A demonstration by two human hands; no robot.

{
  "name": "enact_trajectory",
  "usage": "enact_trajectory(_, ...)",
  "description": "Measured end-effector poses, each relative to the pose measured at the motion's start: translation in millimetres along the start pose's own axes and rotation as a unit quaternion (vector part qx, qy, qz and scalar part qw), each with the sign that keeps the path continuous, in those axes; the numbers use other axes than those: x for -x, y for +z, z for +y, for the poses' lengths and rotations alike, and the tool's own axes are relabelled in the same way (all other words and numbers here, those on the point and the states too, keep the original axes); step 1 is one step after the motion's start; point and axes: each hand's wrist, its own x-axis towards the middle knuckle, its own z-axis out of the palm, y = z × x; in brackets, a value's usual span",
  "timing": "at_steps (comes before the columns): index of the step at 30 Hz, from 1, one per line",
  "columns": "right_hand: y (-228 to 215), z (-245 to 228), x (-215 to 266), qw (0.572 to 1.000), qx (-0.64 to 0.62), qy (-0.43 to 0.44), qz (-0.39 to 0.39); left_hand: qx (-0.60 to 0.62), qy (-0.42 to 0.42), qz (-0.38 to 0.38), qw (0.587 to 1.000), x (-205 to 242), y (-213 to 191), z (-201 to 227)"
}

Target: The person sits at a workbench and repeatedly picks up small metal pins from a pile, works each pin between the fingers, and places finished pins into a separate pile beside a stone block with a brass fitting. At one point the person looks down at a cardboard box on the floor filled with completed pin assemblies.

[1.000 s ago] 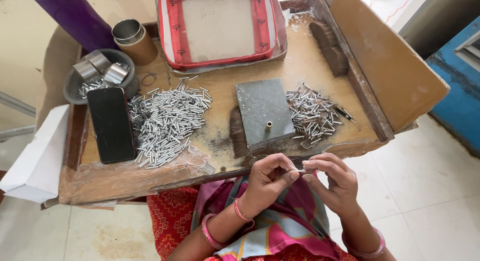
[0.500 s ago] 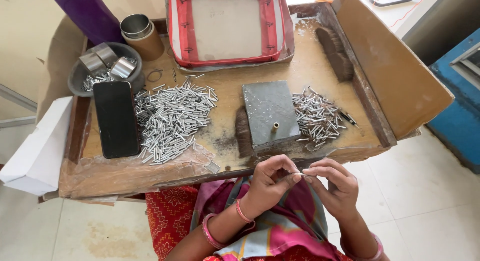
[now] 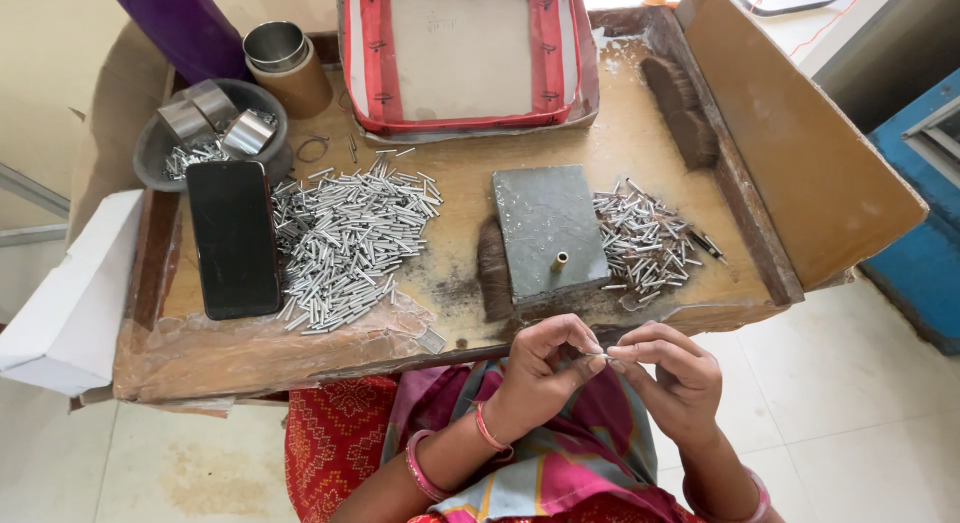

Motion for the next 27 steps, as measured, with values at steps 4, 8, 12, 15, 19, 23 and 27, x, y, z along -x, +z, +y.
enact_trajectory(4, 0, 3, 3, 1.0, -0.027, -0.002, -0.003, -0.016, 0.004, -0.004, 1.0, 0, 0, 5)
enact_trajectory(8, 1, 3, 6, 0.999, -0.037, 0.005, -0.003, -0.048, -0.002, -0.003, 0.999, -1, 0, 9)
enact_trajectory(12, 0, 10, 14, 0.998, -0.007, 0.06, 0.012, -0.087, 0.009, -0.006, 0.996, -1, 0, 12)
enact_trajectory(15, 0, 11, 13, 0.999, -0.016, 0.04, 0.008, -0.099, 0.001, -0.004, 0.995, -1, 0, 12)
enact_trajectory(19, 2, 12, 13, 0.999, -0.022, 0.037, 0.006, -0.121, 0.006, -0.001, 0.993, -1, 1, 17)
enact_trajectory(23, 5, 18, 11, 0.999, -0.038, 0.028, -0.002, -0.15, 0.031, -0.006, 0.988, -2, 3, 21)
enact_trajectory(27, 9, 25, 10, 0.999, -0.027, 0.029, -0.031, -0.2, 0.066, -0.018, 0.977, -2, 3, 19)
